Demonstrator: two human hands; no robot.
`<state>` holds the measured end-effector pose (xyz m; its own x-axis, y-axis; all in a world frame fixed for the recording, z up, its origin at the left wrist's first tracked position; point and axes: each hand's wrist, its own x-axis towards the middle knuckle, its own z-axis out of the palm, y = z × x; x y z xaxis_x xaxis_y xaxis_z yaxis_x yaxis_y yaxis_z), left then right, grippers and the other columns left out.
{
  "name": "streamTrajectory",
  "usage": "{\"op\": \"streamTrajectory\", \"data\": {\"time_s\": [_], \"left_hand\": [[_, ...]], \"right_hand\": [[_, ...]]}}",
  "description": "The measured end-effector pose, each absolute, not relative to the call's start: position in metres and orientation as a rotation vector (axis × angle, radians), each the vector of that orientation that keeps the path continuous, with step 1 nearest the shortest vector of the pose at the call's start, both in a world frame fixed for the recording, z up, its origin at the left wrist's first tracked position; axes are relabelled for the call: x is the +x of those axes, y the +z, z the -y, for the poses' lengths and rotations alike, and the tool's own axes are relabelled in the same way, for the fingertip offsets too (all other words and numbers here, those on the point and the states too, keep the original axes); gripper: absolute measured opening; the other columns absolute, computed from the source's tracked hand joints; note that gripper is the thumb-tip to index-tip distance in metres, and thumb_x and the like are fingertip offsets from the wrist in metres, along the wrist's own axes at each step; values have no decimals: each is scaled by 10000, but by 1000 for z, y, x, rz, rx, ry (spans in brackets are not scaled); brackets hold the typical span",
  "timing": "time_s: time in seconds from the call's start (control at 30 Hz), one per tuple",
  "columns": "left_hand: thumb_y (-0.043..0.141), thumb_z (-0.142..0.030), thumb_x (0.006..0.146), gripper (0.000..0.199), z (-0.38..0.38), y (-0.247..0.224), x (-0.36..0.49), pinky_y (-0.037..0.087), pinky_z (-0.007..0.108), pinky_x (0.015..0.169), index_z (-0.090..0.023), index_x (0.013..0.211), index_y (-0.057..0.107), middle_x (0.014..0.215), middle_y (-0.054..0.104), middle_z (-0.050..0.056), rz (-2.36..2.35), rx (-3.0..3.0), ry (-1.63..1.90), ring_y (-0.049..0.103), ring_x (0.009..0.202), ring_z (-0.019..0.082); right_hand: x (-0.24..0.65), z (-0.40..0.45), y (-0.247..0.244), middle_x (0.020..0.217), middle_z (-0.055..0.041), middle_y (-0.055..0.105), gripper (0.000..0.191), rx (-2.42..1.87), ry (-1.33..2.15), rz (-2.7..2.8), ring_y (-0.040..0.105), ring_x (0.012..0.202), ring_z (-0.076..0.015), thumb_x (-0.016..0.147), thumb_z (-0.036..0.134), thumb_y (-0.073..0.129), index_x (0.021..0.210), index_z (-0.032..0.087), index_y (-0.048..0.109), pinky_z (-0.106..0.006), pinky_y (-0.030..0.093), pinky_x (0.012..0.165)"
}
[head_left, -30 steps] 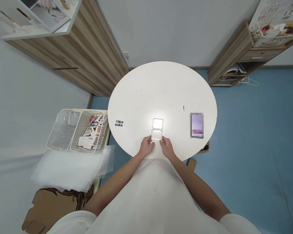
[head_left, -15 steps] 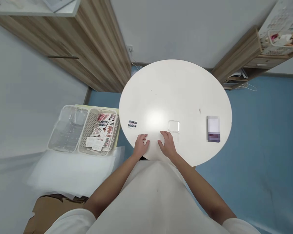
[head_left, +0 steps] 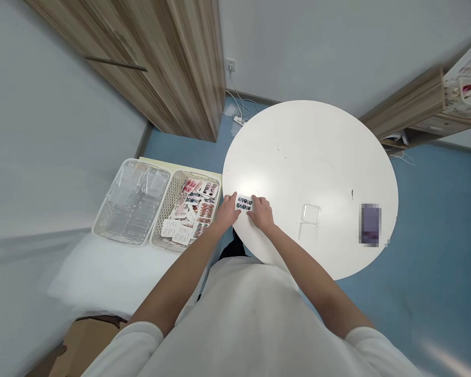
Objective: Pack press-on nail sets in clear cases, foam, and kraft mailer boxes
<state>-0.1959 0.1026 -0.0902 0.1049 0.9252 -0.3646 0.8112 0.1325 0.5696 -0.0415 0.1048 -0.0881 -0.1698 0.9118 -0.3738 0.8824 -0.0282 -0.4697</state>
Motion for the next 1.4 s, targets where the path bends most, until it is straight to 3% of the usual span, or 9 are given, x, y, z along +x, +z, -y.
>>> {"op": "streamTrajectory", "data": {"time_s": [0.17, 0.43, 0.7, 0.83, 1.03, 1.27, 1.4], "left_hand": [[573, -206, 718, 623, -112, -95, -195, 396, 249, 666, -204, 1285, 315, 1068, 456, 95, -1687, 1712, 130, 535, 867, 208], [593, -179, 703, 574, -108, -97, -196, 402, 267, 672, -214, 1230, 369, 1097, 456, 85, -1676, 1685, 250, 529, 858, 202], [570, -153, 710, 640, -91, -93, -191, 425, 281, 690, -203, 1286, 296, 1040, 455, 75, -1617, 1714, 317, 525, 847, 192], [535, -146, 725, 635, -76, -92, -173, 431, 270, 654, -208, 1302, 277, 995, 458, 64, -1576, 1753, 336, 515, 779, 164], [525, -146, 727, 625, -56, -83, -116, 448, 273, 653, -234, 1294, 276, 996, 455, 48, -1464, 1790, 390, 492, 724, 135], [568, -191, 703, 619, -39, -78, -38, 465, 308, 679, -232, 1268, 318, 975, 464, 46, -1319, 1850, 386, 495, 736, 146], [606, -225, 675, 643, -36, -83, -9, 470, 328, 731, -235, 1260, 339, 1011, 454, 54, -1294, 1871, 341, 514, 837, 176]], "right_hand": [[-48, -112, -92, 1115, -91, 421, 553, -2135, 954, 2103, 400, 1001, -253, 715, 250, 580, 1220, 262, 354, -379, 342, 796], [-54, -112, -90, 1133, -87, 432, 516, -2192, 961, 2054, 405, 1002, -261, 704, 221, 594, 1179, 270, 401, -381, 345, 765], [-41, -96, -95, 1090, -75, 479, 539, -1953, 1062, 2017, 460, 974, -208, 741, 127, 490, 1250, 222, 340, -364, 369, 831], [-14, -76, -98, 1107, -84, 436, 621, -1840, 1144, 1914, 453, 992, -190, 728, 122, 487, 1306, 187, 270, -317, 415, 827], [48, -39, -90, 1117, -73, 396, 702, -1765, 1084, 1850, 422, 1052, -210, 733, 125, 480, 1349, 244, 165, -371, 417, 871], [139, -7, -83, 1114, -82, 424, 641, -1750, 989, 1859, 412, 1053, -245, 737, 186, 508, 1320, 244, 249, -420, 411, 881], [175, -2, -87, 1133, -90, 415, 636, -1774, 941, 1884, 402, 1054, -267, 697, 230, 570, 1282, 237, 321, -442, 400, 882]]}}
